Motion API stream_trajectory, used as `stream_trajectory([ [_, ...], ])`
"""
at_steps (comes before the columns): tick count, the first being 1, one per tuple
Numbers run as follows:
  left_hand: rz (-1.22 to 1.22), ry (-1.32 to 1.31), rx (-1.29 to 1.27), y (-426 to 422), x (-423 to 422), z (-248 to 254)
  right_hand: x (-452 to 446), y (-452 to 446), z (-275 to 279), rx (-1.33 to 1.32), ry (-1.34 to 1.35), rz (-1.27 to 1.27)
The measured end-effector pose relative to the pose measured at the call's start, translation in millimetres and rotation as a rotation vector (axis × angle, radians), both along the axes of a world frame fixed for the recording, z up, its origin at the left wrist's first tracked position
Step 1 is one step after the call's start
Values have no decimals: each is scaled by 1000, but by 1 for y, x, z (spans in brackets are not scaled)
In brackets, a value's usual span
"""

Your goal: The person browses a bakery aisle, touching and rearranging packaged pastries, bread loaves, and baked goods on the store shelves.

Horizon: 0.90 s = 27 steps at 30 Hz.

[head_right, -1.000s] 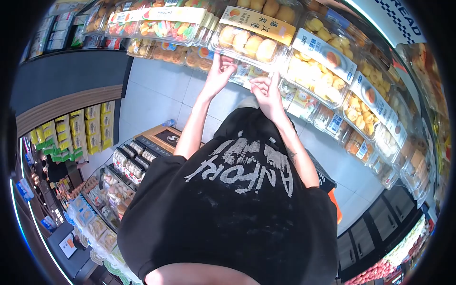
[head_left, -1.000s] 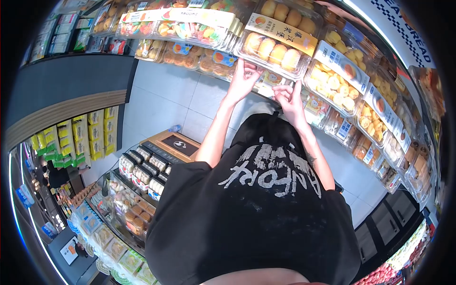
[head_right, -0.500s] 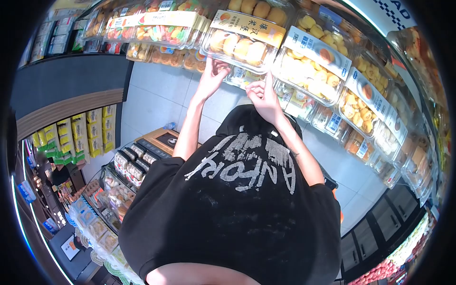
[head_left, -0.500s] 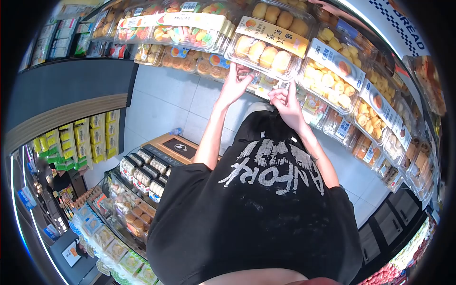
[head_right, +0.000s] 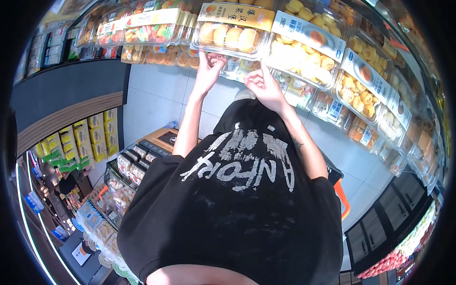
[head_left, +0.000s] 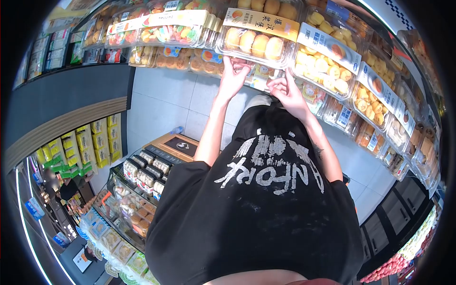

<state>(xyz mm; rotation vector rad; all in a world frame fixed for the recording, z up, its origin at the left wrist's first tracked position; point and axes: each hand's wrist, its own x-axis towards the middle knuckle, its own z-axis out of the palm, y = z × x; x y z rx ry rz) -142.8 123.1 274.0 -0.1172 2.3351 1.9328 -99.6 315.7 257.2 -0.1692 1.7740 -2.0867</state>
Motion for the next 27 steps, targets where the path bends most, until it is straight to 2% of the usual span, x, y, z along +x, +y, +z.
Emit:
stream_trajectory([
  [9,86,-61,213,14,2,2,16,8,20,-18,-26,-152],
  [13,293,60,165,20,23,-10,42,43,25,89,-90,-116],
  [16,176,106,99,28,44,-28,61,65,23,161,-58,-310],
  [18,-25,6,180,40,54,-22,65,75,24,138,-81,-415],
  [20,-209,-2,146,55,59,-12,67,82,27,182,-61,-474],
  [23,-369,-93,161,71,59,-1,65,84,26,260,-33,-499],
  [27,-445,-33,195,84,54,2,63,84,23,290,16,-501],
])
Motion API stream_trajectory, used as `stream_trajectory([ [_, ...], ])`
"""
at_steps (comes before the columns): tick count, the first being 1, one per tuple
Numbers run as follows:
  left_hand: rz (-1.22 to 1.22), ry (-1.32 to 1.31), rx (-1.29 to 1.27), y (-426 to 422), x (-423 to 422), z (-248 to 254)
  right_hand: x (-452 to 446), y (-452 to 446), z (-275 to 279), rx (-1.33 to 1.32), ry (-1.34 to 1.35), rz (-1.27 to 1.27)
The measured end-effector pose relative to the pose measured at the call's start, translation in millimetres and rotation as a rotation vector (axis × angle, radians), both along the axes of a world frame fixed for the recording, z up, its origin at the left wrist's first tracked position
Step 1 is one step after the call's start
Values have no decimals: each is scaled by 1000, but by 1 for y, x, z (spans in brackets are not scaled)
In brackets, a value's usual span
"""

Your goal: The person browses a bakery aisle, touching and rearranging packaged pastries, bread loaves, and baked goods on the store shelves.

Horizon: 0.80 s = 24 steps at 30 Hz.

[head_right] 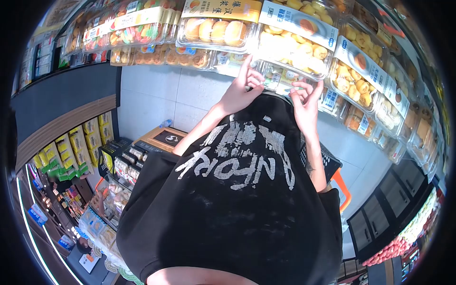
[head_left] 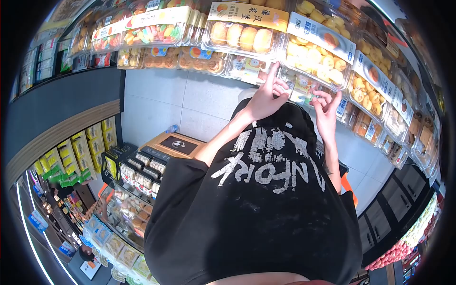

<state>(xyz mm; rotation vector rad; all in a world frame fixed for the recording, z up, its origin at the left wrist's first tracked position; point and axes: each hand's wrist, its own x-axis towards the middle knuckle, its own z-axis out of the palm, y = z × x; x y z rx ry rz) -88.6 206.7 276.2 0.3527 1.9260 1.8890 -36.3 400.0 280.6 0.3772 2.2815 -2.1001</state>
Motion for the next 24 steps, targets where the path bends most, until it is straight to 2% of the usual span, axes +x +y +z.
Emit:
stream_trajectory([
  [3,-28,93,-46,5,-4,-3,-4,0,3,-25,-12,13],
  [16,-44,22,-39,5,-8,3,-11,1,6,-13,-33,-13],
  [24,-84,86,-32,0,-7,-8,-10,-2,1,-35,-10,-6],
])
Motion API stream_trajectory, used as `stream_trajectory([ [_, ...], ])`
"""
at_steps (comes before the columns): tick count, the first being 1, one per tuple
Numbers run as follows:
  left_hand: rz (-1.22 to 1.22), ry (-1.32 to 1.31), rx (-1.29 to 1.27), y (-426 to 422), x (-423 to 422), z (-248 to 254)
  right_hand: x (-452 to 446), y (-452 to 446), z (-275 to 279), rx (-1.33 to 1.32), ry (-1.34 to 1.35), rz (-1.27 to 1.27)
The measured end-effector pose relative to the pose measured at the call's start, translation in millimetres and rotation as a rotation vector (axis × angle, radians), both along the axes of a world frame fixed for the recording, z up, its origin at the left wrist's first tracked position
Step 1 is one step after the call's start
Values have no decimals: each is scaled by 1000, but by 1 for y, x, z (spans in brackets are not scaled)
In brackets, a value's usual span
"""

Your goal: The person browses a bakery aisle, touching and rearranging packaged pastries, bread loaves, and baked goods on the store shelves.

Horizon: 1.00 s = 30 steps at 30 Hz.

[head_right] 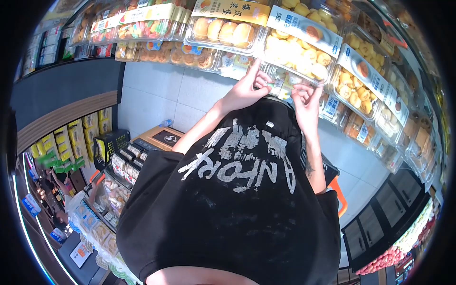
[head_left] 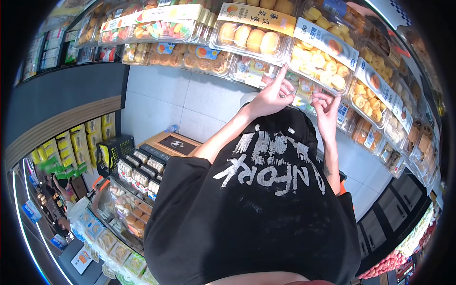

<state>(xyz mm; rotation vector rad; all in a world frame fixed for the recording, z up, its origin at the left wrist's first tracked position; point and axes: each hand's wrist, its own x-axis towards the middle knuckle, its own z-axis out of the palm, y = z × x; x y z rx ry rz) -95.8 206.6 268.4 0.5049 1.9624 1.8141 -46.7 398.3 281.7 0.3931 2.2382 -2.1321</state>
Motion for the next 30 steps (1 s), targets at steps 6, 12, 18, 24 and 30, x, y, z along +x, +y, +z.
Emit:
stream_trajectory([
  [6,126,-113,-14,-9,4,15,24,-9,-12,-6,10,-178],
  [12,324,-277,8,-61,13,-15,8,-46,2,252,-118,605],
  [18,662,-197,65,-126,7,20,-46,-119,31,161,117,780],
  [24,934,-98,56,-207,-19,46,-81,-176,58,2,138,773],
  [30,913,-77,5,-280,-72,56,-110,-226,60,-54,147,605],
])
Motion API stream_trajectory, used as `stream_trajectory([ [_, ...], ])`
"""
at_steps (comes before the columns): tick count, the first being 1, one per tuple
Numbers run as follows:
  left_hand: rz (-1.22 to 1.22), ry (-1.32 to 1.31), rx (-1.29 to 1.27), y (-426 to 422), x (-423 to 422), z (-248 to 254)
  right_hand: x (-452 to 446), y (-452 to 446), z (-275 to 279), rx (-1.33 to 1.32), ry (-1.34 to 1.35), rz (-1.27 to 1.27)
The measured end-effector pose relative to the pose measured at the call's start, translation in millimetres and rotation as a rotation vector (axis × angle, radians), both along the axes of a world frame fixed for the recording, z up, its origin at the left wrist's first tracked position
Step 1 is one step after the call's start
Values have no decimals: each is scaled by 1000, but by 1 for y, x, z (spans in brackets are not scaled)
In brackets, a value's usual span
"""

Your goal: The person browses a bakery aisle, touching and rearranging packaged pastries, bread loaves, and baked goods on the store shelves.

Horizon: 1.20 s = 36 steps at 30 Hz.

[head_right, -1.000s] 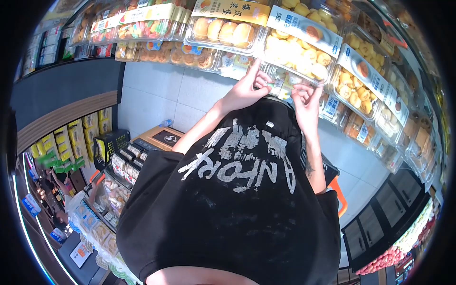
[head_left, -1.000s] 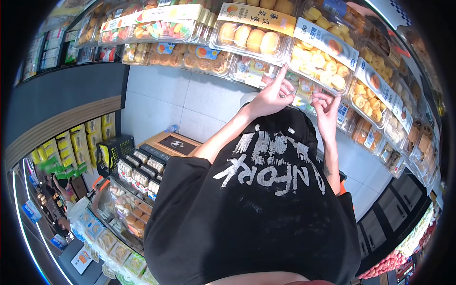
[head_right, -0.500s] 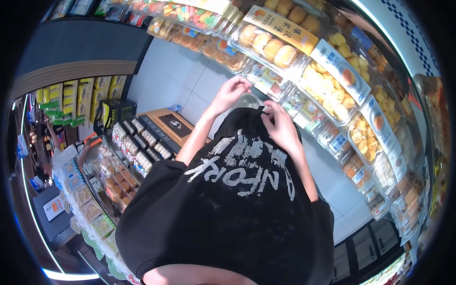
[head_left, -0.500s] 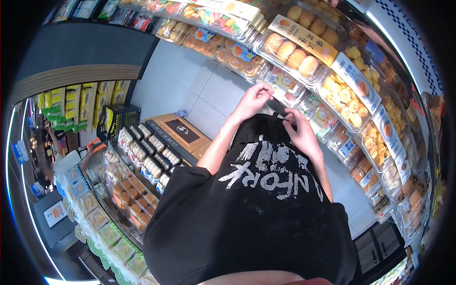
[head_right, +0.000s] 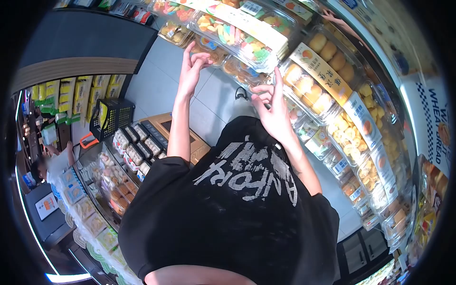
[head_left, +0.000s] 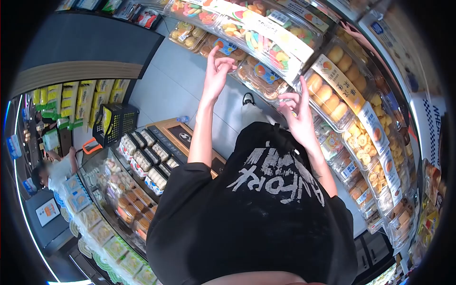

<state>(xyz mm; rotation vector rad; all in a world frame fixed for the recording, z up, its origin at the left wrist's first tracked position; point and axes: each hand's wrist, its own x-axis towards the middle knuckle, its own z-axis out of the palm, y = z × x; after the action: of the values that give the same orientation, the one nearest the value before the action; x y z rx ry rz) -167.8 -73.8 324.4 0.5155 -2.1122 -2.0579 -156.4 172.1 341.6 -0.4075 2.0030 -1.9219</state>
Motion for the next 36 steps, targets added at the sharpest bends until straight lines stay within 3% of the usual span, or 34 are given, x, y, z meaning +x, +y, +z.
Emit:
stream_trajectory([
  [7,-226,110,171,-46,-46,-10,-6,-46,-8,-77,-113,-280],
  [10,-225,191,36,-49,-51,-11,-9,-64,-6,-15,-167,-423],
  [14,-511,96,5,-50,-58,-4,-9,-84,-18,80,-94,-580],
  [21,-626,102,-173,-62,-63,-9,-18,-107,-12,58,-34,-787],
  [27,-624,90,-128,-66,-63,-10,-19,-109,-24,155,15,-856],
  [30,-619,215,-182,-70,-67,-16,-21,-109,-28,223,52,-880],
  [36,-646,100,-162,-75,-67,-5,-22,-118,-22,218,48,-926],
])
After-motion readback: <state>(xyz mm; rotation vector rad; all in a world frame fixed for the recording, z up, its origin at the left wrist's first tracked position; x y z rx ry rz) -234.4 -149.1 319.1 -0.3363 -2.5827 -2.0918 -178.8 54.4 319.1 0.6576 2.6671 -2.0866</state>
